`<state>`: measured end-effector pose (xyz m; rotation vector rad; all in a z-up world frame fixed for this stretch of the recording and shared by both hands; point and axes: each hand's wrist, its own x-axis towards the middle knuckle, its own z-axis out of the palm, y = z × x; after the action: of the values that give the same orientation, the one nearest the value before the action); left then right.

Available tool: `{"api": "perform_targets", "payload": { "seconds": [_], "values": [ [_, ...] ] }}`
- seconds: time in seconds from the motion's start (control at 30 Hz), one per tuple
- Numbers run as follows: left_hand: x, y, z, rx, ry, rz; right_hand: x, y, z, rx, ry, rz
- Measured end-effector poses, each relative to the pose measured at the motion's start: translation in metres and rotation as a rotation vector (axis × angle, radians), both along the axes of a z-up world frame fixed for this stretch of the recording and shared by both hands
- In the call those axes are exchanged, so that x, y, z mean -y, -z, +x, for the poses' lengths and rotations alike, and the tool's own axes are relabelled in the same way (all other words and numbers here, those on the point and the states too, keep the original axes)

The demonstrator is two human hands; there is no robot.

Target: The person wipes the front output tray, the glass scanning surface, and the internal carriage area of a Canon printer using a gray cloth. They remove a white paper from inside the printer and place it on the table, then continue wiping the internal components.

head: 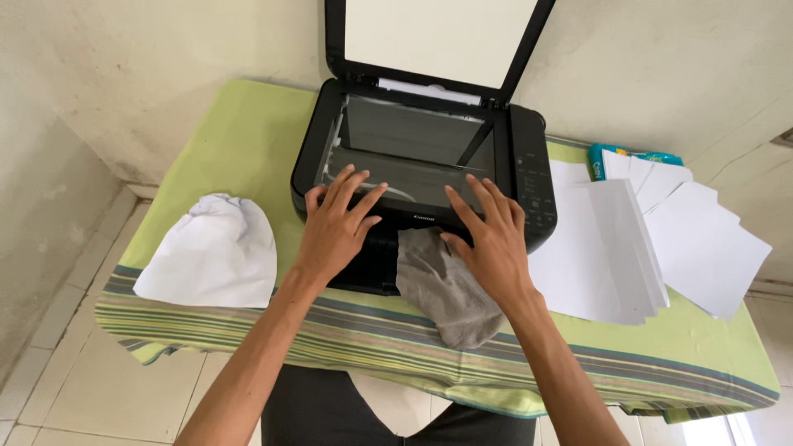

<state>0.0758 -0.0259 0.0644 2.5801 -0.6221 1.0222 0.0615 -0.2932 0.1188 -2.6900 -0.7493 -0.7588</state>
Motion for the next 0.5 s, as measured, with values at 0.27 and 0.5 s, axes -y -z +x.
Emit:
{"api": "perform_targets", "payload": {
  "seconds": [0.27,0.5],
  "values": [
    [-0.005,0.005,0.018,-0.05,0.008,0.04,0.004,0.015,0.022,-0.011,-0.005,-0.042],
    [-0.005,0.006,0.016,-0.061,0.032,-0.006,0.004,0.025,0.02,0.091,-0.035,0.014]
  ]
}}
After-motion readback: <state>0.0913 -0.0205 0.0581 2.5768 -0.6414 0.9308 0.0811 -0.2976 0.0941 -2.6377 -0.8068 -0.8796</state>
